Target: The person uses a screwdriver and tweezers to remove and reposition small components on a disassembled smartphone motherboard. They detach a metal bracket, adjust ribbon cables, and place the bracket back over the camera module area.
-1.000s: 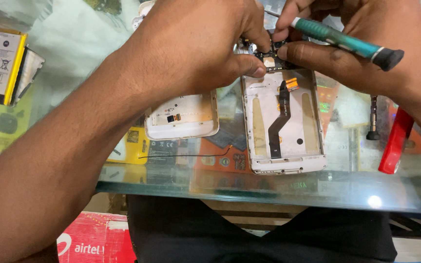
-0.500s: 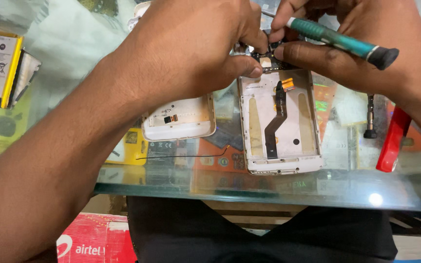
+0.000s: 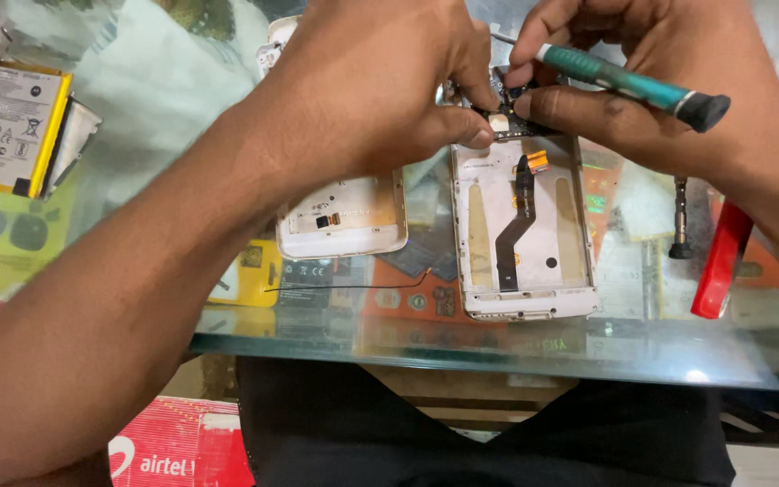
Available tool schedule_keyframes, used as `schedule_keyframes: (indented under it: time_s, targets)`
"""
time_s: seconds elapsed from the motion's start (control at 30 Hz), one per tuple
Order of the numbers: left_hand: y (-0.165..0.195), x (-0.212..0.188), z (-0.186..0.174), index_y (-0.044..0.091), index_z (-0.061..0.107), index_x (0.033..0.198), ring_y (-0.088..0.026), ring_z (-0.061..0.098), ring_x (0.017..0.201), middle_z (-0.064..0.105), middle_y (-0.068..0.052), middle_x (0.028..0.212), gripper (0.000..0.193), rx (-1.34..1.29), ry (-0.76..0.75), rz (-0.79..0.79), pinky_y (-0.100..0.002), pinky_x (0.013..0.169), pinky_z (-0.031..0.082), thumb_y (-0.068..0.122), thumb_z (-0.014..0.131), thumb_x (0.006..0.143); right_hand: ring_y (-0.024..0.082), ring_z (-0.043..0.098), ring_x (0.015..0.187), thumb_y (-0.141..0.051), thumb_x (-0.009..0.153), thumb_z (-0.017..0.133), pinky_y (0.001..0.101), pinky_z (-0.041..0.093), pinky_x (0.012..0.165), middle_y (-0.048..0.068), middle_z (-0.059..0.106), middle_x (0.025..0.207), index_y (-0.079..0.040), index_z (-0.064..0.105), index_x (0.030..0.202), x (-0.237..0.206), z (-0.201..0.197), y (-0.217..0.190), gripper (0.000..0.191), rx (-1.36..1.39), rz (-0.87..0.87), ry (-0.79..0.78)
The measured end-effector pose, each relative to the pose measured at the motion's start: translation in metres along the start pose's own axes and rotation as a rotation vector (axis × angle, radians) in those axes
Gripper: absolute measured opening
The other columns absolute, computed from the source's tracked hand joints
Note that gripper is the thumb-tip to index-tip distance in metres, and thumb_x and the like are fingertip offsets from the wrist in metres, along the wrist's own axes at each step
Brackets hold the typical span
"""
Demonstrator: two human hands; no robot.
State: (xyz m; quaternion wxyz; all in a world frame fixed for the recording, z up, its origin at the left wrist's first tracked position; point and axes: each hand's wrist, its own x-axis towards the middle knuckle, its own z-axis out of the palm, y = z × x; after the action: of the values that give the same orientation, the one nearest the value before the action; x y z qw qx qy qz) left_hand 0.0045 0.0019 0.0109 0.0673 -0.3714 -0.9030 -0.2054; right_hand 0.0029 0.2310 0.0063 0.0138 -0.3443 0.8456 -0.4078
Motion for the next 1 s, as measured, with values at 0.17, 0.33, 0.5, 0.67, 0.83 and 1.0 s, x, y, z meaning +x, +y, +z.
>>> schedule_keyframes:
  time_s: [0.17,0.33,0.5,0.67,0.83,1.0]
  targets:
    - [-0.0072,-0.0045,0.0048,0.022,0.081,0.105,-0.019,0.073,0.078,0.078,-0.002,0.094,0.035,-0.085,-0.037,-0.149,-0.039,0.069,0.056,0.040,0.091,0.076,0.018,0.072,0.098,-0.002,0.087,0.079,0.0314,0.061,0.086,0.009,0.072,0.102,-0.002,0.066,0.107,-0.0017,0.0017,0.0033,0.023,-0.127,0.058,0.010]
    - [-0.0097,-0.0058,0.0082,0.017,0.080,0.108,-0.020,0.074,0.084,0.078,-0.005,0.098,0.040,-0.093,0.052,-0.032,-0.038,0.072,0.057,0.038,0.093,0.077,0.019,0.073,0.096,-0.007,0.092,0.081,0.0318,0.061,0.084,0.010,0.073,0.104,-0.002,0.067,0.110,-0.0021,0.0012,0.0051,0.024,-0.173,0.033,-0.016]
    - [-0.0091,-0.0083,0.0072,0.018,0.079,0.109,-0.020,0.072,0.081,0.076,-0.001,0.095,0.040,-0.117,-0.001,-0.071,-0.039,0.072,0.056,0.039,0.092,0.077,0.019,0.073,0.092,-0.009,0.090,0.081,0.0329,0.061,0.080,0.011,0.073,0.100,0.000,0.067,0.107,-0.0023,0.0016,0.0048,0.024,-0.215,0.024,-0.012]
    - [-0.0081,-0.0066,0.0063,0.018,0.080,0.105,-0.018,0.071,0.077,0.076,0.001,0.091,0.036,-0.102,0.005,-0.045,-0.038,0.069,0.055,0.039,0.092,0.077,0.018,0.073,0.094,-0.008,0.090,0.080,0.0315,0.061,0.083,0.010,0.073,0.102,-0.002,0.067,0.108,-0.0020,0.0024,0.0045,0.023,-0.173,0.040,-0.015]
    - [-0.0077,-0.0071,0.0077,0.020,0.081,0.104,-0.016,0.071,0.076,0.076,0.002,0.090,0.034,-0.094,0.006,-0.060,-0.037,0.068,0.056,0.040,0.091,0.078,0.018,0.073,0.093,-0.008,0.090,0.079,0.0323,0.061,0.083,0.009,0.073,0.100,-0.002,0.067,0.108,-0.0021,0.0031,0.0052,0.022,-0.182,0.117,-0.013]
    - [-0.0080,-0.0069,0.0077,0.018,0.081,0.104,-0.018,0.070,0.074,0.076,0.000,0.090,0.034,-0.062,0.041,0.004,-0.038,0.066,0.056,0.039,0.092,0.079,0.015,0.073,0.098,-0.010,0.090,0.078,0.0297,0.060,0.090,0.007,0.073,0.102,-0.005,0.067,0.108,-0.0065,0.0039,0.0097,0.022,-0.097,0.161,0.019]
